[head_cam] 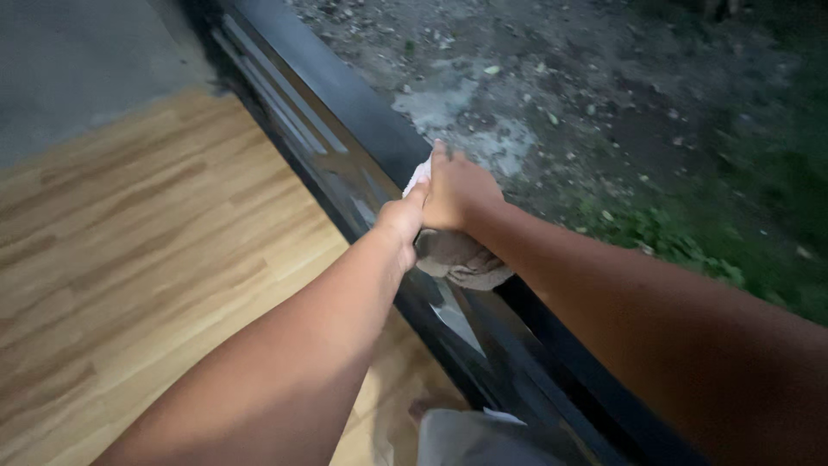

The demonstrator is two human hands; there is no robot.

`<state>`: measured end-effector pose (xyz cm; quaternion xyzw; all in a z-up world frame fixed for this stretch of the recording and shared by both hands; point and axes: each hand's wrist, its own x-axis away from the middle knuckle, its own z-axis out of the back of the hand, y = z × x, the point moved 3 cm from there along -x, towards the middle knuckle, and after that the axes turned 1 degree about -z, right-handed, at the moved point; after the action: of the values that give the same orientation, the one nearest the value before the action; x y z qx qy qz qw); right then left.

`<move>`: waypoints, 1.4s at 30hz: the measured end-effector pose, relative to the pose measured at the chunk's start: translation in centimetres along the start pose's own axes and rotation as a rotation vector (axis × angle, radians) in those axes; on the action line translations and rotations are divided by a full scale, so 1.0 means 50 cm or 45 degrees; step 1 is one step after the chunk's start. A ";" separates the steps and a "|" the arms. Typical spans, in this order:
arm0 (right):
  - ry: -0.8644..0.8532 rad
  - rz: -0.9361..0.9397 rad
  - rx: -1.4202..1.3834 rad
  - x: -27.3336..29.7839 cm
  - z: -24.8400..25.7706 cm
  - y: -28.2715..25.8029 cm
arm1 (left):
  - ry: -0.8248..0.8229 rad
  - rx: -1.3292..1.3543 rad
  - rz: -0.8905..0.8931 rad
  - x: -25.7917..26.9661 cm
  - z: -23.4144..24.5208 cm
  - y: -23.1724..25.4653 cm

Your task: The person wipes a black metal railing with a light-colored cloth. The person moves along the railing, wiping the top and vertical bars with both hands.

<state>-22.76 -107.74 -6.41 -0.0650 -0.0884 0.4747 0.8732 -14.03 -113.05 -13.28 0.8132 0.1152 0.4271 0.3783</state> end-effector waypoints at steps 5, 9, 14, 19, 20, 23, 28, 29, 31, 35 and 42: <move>-0.014 -0.001 -0.058 -0.113 0.000 -0.061 | -0.027 0.037 -0.024 -0.097 0.063 0.084; -0.056 -0.004 -0.041 -0.206 0.000 -0.108 | -0.099 0.134 -0.023 -0.165 0.106 0.137; -0.004 0.079 -0.136 -0.325 -0.015 -0.155 | -0.084 0.242 0.006 -0.253 0.161 0.217; -0.022 0.130 -0.097 -0.408 -0.019 -0.186 | -0.084 0.280 -0.032 -0.300 0.196 0.284; -0.018 0.149 -0.088 -0.418 -0.019 -0.193 | -0.117 0.296 -0.038 -0.306 0.202 0.291; -0.032 0.132 -0.055 -0.467 -0.021 -0.221 | -0.104 0.289 -0.066 -0.340 0.228 0.326; -0.068 0.002 -0.061 -0.556 -0.015 -0.274 | -0.121 0.309 -0.089 -0.418 0.270 0.397; -0.076 -0.017 -0.061 -0.575 -0.014 -0.286 | -0.137 0.324 -0.102 -0.434 0.280 0.413; -0.058 -0.014 -0.060 -0.611 -0.010 -0.305 | -0.078 0.222 -0.044 -0.464 0.303 0.445; -0.069 0.022 -0.051 -0.674 -0.012 -0.327 | -0.064 0.179 -0.055 -0.522 0.327 0.487; 0.064 0.053 -0.076 -0.768 -0.043 -0.348 | -0.055 0.085 -0.112 -0.578 0.367 0.543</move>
<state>-28.56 -149.51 -8.62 -0.1049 -0.0792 0.4881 0.8629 -20.98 -155.93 -17.88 0.8285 0.1567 0.3885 0.3717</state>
